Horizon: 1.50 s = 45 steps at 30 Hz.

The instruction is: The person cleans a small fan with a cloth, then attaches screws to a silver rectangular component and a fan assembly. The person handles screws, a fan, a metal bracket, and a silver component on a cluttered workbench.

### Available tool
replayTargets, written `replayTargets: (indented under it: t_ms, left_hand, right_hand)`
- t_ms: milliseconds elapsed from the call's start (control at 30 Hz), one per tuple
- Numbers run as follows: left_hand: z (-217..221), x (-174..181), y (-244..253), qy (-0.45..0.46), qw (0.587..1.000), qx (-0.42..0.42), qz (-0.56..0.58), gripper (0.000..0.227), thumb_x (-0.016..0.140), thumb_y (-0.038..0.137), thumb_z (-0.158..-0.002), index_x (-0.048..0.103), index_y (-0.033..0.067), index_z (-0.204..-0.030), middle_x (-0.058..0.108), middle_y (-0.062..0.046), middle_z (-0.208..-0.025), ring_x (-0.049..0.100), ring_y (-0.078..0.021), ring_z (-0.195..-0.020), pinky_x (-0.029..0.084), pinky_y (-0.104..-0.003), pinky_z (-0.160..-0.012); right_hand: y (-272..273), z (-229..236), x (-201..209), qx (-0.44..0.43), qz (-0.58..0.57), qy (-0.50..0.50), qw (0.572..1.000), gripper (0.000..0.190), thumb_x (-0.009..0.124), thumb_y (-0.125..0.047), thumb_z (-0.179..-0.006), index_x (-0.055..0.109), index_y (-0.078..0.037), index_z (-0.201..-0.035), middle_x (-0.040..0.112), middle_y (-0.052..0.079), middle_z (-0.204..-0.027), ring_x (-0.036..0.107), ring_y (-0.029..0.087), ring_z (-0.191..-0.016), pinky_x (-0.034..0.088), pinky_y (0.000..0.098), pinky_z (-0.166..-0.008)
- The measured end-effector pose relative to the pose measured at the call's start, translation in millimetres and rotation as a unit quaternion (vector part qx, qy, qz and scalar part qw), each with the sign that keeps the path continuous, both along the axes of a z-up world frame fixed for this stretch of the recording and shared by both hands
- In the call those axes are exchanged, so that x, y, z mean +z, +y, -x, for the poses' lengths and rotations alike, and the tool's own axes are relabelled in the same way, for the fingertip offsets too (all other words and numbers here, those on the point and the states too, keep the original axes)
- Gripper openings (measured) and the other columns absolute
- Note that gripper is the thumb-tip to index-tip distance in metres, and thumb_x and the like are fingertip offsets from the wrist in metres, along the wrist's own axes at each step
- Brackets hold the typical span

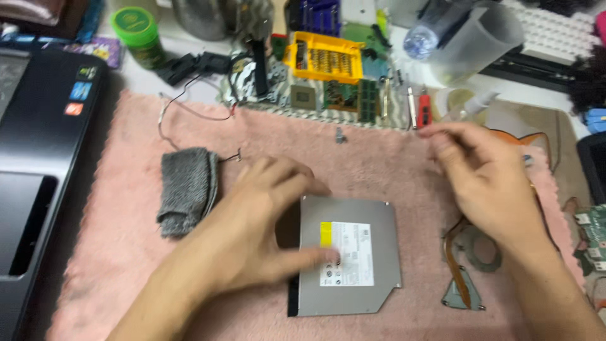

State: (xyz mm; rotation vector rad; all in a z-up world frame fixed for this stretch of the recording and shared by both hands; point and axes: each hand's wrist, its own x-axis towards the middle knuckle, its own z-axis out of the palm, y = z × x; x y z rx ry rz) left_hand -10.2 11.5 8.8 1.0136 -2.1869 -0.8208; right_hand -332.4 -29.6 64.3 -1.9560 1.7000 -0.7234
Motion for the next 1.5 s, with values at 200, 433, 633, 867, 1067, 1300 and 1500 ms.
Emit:
replayTargets:
  t_ms: [200,433,633,867,1067,1300,1500]
  left_hand:
    - [21.7,0.6,17.7,-0.033,0.997,-0.070,0.011,0.122,0.109,0.075,-0.055,0.062,0.0151,-0.151,0.056,-0.020,-0.153,0.055,-0.0414,-0.137,0.040,-0.055,-0.106]
    - [22.7,-1.5,20.6,-0.068,0.993,-0.079,0.063,0.134,0.121,0.068,-0.047,0.056,0.0126,-0.150,0.053,-0.019,-0.151,0.054,-0.0393,-0.134,0.039,-0.052,-0.109]
    - [24.7,-4.8,20.9,-0.092,0.990,-0.066,0.090,0.134,0.116,0.074,-0.050,0.056,0.0095,-0.150,0.056,-0.021,-0.150,0.055,-0.0427,-0.126,0.040,-0.054,-0.105]
    - [19.4,0.9,19.4,-0.078,0.992,-0.049,0.086,0.128,0.108,0.070,-0.045,0.055,0.0060,-0.143,0.061,-0.018,-0.145,0.057,-0.0373,-0.128,0.038,-0.050,-0.109]
    - [13.9,-4.7,15.7,-0.082,0.991,-0.018,0.102,0.132,0.109,0.076,-0.044,0.056,0.0051,-0.142,0.060,-0.022,-0.145,0.058,-0.0419,-0.135,0.039,-0.052,-0.110]
    - [6.9,-4.9,11.1,-0.089,0.989,0.012,0.117,0.133,0.109,0.079,-0.049,0.054,0.0050,-0.145,0.060,-0.020,-0.144,0.056,-0.0391,-0.130,0.039,-0.050,-0.111]
    - [8.3,-14.4,8.3,-0.090,0.988,0.027,0.123,0.132,0.108,0.078,-0.050,0.053,0.0032,-0.145,0.060,-0.022,-0.144,0.055,-0.0408,-0.141,0.036,-0.055,-0.117]
  right_hand:
    - [7.3,12.8,-32.4,0.081,-0.044,0.098,0.991,0.021,0.084,-0.024,-0.099,0.094,-0.017,-0.117,0.088,-0.001,-0.110,0.074,0.012,-0.084,0.059,0.0254,-0.072]
    - [-8.2,-6.8,-41.0,0.237,0.075,0.079,0.965,0.015,0.078,-0.018,-0.107,0.089,-0.009,-0.113,0.081,0.001,-0.106,0.077,0.018,-0.096,0.057,0.0336,-0.091]
    - [-20.5,-6.9,-41.7,0.278,0.010,0.150,0.949,0.020,0.078,-0.025,-0.107,0.089,-0.011,-0.115,0.076,0.000,-0.100,0.074,0.020,-0.092,0.057,0.0388,-0.084]
    - [-27.0,1.3,-40.0,0.308,-0.015,0.196,0.931,0.021,0.074,-0.031,-0.111,0.080,-0.012,-0.108,0.071,0.002,-0.101,0.071,0.023,-0.092,0.055,0.0401,-0.087]
    - [-22.2,18.0,-31.9,0.290,-0.001,0.223,0.931,0.026,0.067,-0.032,-0.113,0.080,-0.012,-0.123,0.078,0.005,-0.116,0.074,0.023,-0.109,0.057,0.0446,-0.105]
    - [-9.7,29.3,-32.1,0.244,-0.005,0.207,0.948,0.020,0.066,-0.027,-0.114,0.075,-0.009,-0.112,0.078,0.004,-0.108,0.073,0.023,-0.102,0.056,0.0401,-0.094]
    - [17.2,42.4,-44.4,0.212,-0.084,0.201,0.953,0.026,0.058,-0.031,-0.114,0.077,-0.019,-0.127,0.085,0.000,-0.123,0.082,0.015,-0.110,0.066,0.0373,-0.102]
